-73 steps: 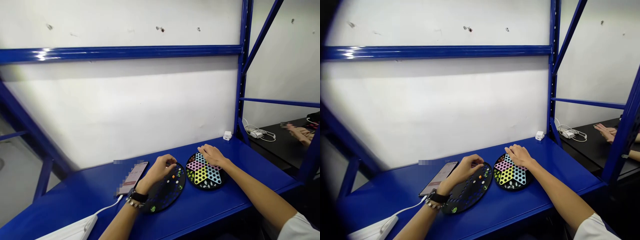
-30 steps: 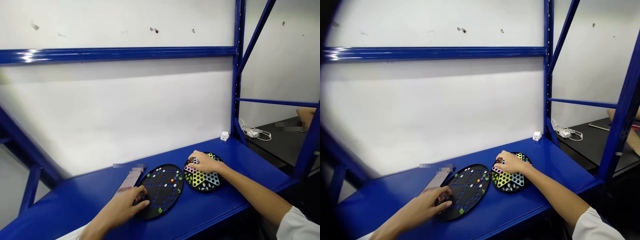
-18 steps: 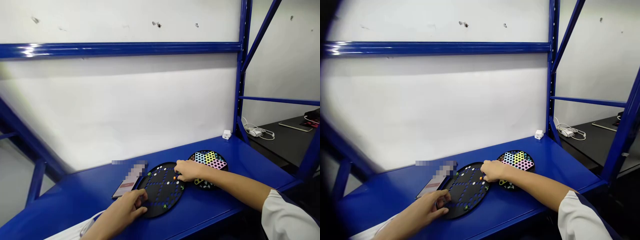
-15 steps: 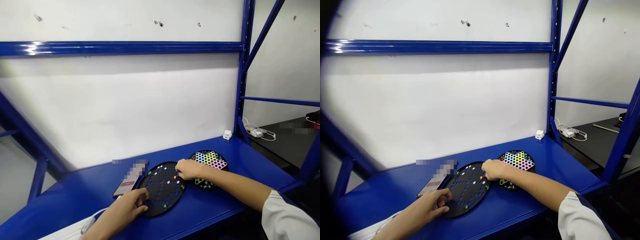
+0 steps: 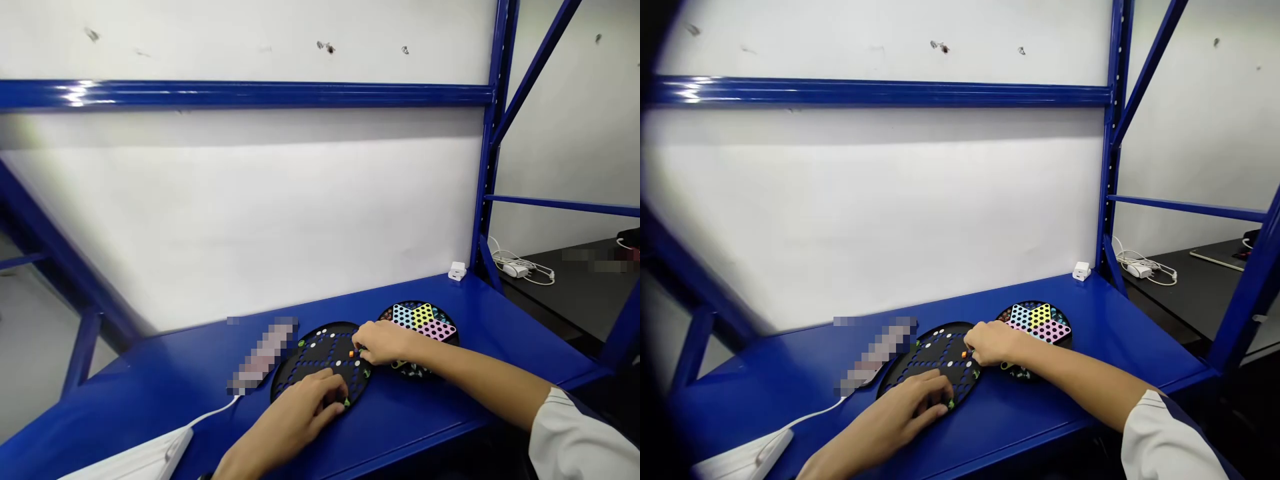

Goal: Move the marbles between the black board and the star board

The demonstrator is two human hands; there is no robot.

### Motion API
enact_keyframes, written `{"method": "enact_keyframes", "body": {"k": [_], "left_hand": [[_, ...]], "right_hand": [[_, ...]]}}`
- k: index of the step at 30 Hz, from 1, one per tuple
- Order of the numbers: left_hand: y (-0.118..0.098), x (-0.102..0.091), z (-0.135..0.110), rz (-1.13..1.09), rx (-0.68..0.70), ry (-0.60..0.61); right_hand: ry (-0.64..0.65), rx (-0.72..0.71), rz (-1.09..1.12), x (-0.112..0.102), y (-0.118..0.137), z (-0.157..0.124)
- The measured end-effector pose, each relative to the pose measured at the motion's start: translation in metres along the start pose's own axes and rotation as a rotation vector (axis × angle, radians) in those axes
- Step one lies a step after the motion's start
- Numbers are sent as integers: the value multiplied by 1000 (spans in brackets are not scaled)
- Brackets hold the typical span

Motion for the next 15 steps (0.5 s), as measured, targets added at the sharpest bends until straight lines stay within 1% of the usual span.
{"method": "enact_keyframes", "body": {"k": [4, 8, 10, 12, 13, 15], "left_hand": [[0, 0, 2, -1, 52, -15], [-6, 3, 3, -25, 132, -3], [-8, 6, 5, -14, 137, 20], [-4, 3, 8, 7, 130, 16], [1, -2, 11, 21, 122, -17], [18, -19, 19, 64, 84, -145]], "right_hand": [[10, 4, 50, 1, -1, -1], [4, -15, 92, 3, -1, 0], [-11, -21, 129, 1, -1, -1], [-28, -40, 178, -3, 0, -3], [-39, -56, 201, -5, 2, -5], [-52, -92, 229, -7, 7, -8]]}}
Point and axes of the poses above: each hand's wrist, its own z-axis towards the middle knuckle, its own x-axis out of the palm, y = z × x, the point moved 6 cm from there along z, towards the middle knuckle, and after that the axes turned 8 degrees about -y, right-handed, at the moved point
